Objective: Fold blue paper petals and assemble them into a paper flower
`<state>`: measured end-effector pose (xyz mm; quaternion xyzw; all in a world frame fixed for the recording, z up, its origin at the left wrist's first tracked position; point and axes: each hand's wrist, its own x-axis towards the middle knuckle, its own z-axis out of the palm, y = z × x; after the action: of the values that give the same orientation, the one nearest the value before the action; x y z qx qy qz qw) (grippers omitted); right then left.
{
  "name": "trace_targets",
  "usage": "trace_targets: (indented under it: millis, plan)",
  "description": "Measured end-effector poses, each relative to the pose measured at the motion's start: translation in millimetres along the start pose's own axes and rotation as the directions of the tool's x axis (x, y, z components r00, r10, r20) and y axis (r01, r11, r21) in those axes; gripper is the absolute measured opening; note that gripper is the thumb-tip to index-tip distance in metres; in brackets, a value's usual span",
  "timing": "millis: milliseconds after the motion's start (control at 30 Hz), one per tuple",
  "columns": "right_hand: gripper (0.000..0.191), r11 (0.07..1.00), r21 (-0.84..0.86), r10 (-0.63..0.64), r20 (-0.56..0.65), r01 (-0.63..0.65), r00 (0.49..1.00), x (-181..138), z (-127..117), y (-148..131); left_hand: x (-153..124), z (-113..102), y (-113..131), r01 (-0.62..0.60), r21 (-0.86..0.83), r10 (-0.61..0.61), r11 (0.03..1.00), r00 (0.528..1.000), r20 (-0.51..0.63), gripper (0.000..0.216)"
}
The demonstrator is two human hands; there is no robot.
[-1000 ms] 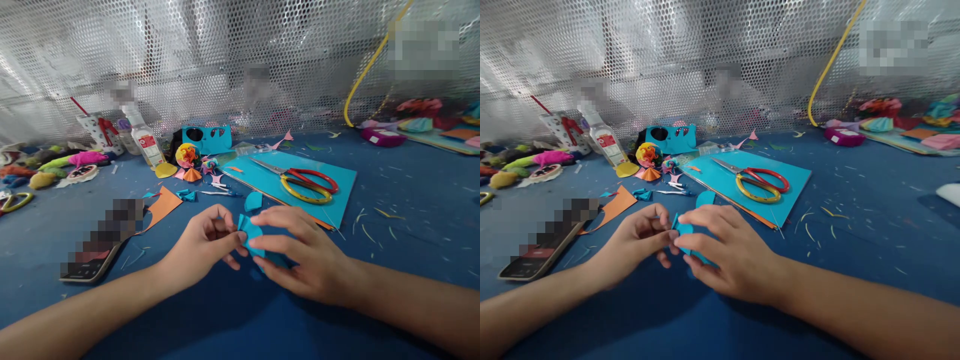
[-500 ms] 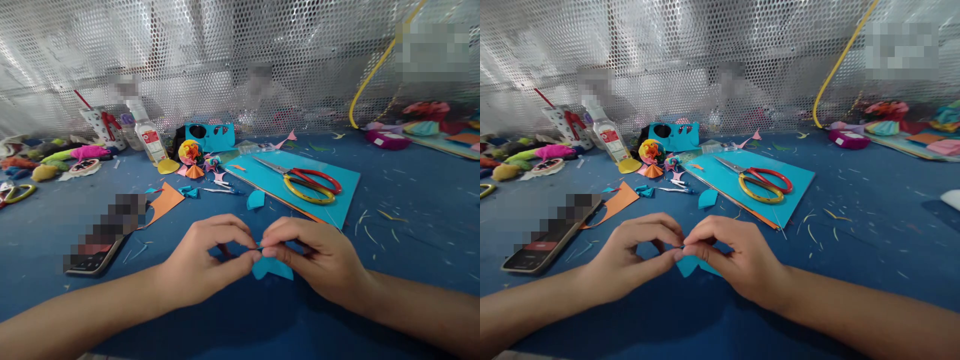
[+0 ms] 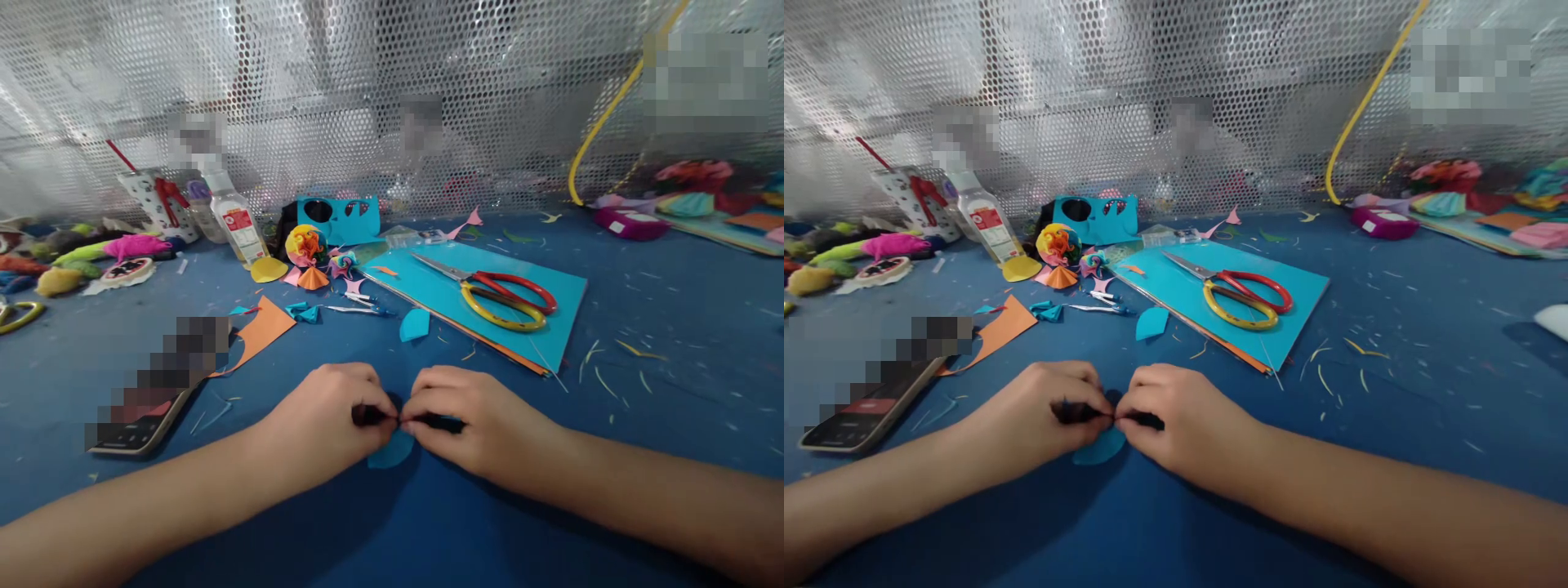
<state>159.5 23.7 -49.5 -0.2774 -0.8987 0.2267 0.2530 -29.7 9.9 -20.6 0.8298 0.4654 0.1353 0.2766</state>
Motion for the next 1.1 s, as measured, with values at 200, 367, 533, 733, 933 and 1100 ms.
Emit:
trace_targets:
  millis: [200,367,533,733,933,1100]
  plan:
    - [0.013,0.999,-0.029,0.034,-0.011,-0.035,0.999,-2.1,-0.4,0.9,1.2,-1.3,-2.9,-0.06,0.056,0.057,0.997,0.997,0.059,0.016]
    - [0.012,0.999,-0.047,-0.007,-0.002,0.007,1.0,-2.9,0.3,2.0,1.1,-2.1,-2.8,-0.035,0.074,0.031,0.997,0.998,0.056,0.016]
    - [0.013,0.991,-0.108,-0.074,0.035,0.078,0.997,-2.2,-1.9,1.3,-0.2,-2.2,-3.3,-0.09,0.12,0.082,0.989,0.994,0.071,0.016]
    - [0.013,0.981,-0.141,-0.128,0.033,0.132,0.991,-3.8,-3.9,0.1,-2.5,-5.0,-1.1,-0.076,0.23,0.059,0.97,0.995,0.079,0.015]
    - [0.017,0.98,-0.145,-0.139,0.013,0.139,0.99,-6.7,-3.6,0.4,-3.2,-10.1,1.6,-0.038,0.28,0.019,0.959,0.997,0.07,0.017]
    - [0.012,0.989,-0.129,-0.065,0.016,0.066,0.998,-4.1,-1.1,-3.9,-2.4,-5.4,0.4,-0.005,0.212,0.0,0.977,1.0,0.026,0.008]
